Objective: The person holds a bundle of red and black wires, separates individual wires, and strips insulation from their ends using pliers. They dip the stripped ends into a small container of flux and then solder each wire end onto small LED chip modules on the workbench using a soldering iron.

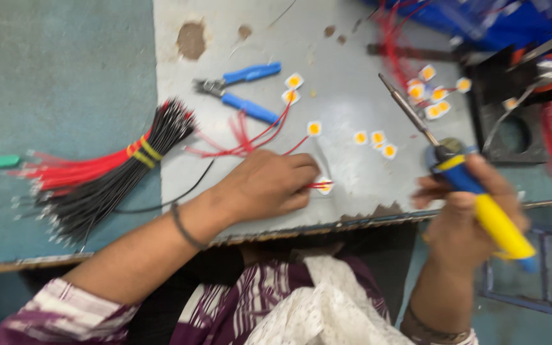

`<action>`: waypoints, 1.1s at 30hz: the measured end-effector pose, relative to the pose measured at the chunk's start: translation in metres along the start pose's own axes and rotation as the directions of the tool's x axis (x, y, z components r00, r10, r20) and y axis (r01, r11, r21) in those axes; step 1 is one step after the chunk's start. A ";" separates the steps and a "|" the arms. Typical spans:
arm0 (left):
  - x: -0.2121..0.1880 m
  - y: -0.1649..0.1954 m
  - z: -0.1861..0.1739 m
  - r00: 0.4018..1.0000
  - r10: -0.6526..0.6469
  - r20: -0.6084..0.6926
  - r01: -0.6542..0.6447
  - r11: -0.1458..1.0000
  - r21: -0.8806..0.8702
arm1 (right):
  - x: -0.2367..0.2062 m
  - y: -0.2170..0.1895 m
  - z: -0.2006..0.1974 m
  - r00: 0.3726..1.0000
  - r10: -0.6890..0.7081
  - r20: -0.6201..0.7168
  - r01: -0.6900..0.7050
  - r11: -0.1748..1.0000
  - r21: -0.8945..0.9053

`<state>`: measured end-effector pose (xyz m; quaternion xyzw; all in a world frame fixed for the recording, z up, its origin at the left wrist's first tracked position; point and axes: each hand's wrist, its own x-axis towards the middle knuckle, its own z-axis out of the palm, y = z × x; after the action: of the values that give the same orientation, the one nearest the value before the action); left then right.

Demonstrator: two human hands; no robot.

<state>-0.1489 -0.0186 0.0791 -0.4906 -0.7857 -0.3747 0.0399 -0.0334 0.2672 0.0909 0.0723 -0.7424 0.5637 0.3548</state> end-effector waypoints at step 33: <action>-0.005 0.012 -0.005 0.987 -0.119 -0.108 0.097 0.977 -0.191 | -0.002 -0.001 0.081 0.874 0.012 0.486 0.142 0.949 -0.280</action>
<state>-0.1385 -0.0230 0.0872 -0.4255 -0.7692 -0.4763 0.0201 -0.0681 0.1942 0.0812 0.1794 -0.8827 0.3932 0.1847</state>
